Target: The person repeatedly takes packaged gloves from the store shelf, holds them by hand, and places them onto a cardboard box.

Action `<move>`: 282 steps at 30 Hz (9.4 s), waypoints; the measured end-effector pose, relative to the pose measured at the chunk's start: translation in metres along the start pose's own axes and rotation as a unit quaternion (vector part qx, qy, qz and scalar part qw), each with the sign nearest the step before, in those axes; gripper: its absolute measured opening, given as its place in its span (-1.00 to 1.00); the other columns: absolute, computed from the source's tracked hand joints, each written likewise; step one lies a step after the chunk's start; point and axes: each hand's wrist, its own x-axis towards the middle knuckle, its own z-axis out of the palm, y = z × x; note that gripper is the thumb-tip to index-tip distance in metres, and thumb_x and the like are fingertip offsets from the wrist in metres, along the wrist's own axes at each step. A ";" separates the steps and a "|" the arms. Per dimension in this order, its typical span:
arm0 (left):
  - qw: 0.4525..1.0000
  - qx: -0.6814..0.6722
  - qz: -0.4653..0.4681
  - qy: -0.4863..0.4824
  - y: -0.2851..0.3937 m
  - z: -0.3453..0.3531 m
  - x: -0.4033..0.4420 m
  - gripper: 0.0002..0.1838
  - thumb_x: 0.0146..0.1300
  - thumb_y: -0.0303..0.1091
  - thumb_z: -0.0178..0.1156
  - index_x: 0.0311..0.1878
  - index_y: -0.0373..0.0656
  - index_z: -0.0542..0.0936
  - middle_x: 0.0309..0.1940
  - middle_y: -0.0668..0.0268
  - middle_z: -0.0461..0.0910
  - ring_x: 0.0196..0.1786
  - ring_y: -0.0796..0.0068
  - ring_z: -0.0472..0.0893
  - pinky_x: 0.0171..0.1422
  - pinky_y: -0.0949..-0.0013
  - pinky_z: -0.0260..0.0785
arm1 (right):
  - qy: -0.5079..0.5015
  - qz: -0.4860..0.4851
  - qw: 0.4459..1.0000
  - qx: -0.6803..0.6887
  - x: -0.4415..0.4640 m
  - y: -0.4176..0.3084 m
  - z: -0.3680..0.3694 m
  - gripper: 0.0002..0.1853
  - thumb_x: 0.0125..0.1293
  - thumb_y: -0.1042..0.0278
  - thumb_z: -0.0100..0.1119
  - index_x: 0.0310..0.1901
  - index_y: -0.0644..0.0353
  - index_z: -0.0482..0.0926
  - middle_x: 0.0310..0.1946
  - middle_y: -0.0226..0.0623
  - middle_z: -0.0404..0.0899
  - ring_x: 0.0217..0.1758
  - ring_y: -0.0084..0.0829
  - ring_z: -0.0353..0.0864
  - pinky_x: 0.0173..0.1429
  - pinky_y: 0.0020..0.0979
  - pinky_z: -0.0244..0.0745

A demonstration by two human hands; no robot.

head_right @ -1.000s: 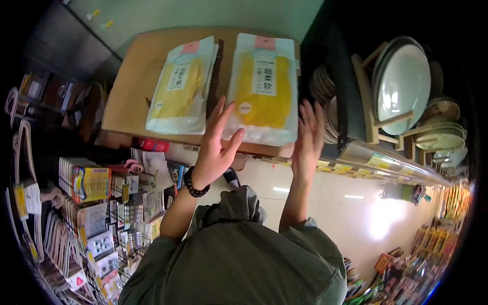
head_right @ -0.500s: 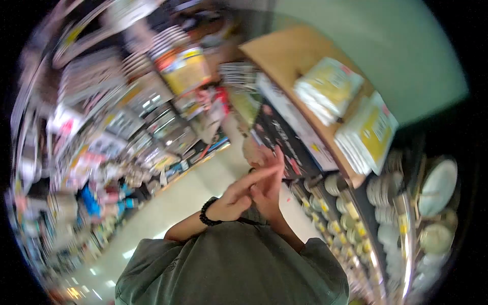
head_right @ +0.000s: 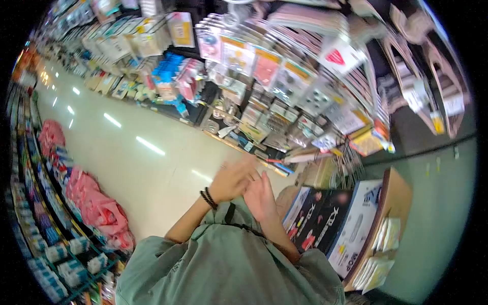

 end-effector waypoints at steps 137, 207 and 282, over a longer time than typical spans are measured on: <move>0.705 -0.476 0.191 -0.490 0.425 0.361 0.208 -0.59 0.42 -0.52 0.15 0.30 -0.40 0.46 -0.45 0.56 0.29 -0.40 0.78 0.21 -0.33 0.63 0.09 | 0.763 -0.564 0.281 -0.142 -0.430 -0.129 -0.174 -0.64 0.53 0.40 0.02 0.23 0.43 0.47 0.12 -0.21 0.57 0.08 -0.54 0.51 0.20 -0.47 0.42; 0.701 -0.421 0.187 -0.545 0.524 0.472 0.203 -0.44 0.23 -0.75 0.07 0.34 -0.24 0.45 0.37 0.10 0.40 0.41 0.36 0.38 0.35 0.39 0.34 | 0.818 -0.380 0.260 -0.345 -0.515 -0.186 -0.234 -0.45 0.45 0.38 0.09 0.38 0.42 0.21 0.36 0.22 0.26 0.49 0.12 0.21 0.51 -0.15 0.11; 0.978 -0.092 -0.102 0.158 0.057 0.031 0.002 -0.53 0.28 -0.37 0.28 0.25 -0.25 0.50 0.11 0.01 0.60 0.15 0.00 0.60 0.24 0.15 0.45 | 0.094 -0.112 0.987 -0.065 -0.090 -0.038 -0.046 -0.54 0.56 0.22 -0.11 0.36 0.27 0.26 0.28 0.11 0.42 0.31 -0.05 0.48 0.39 -0.04 0.38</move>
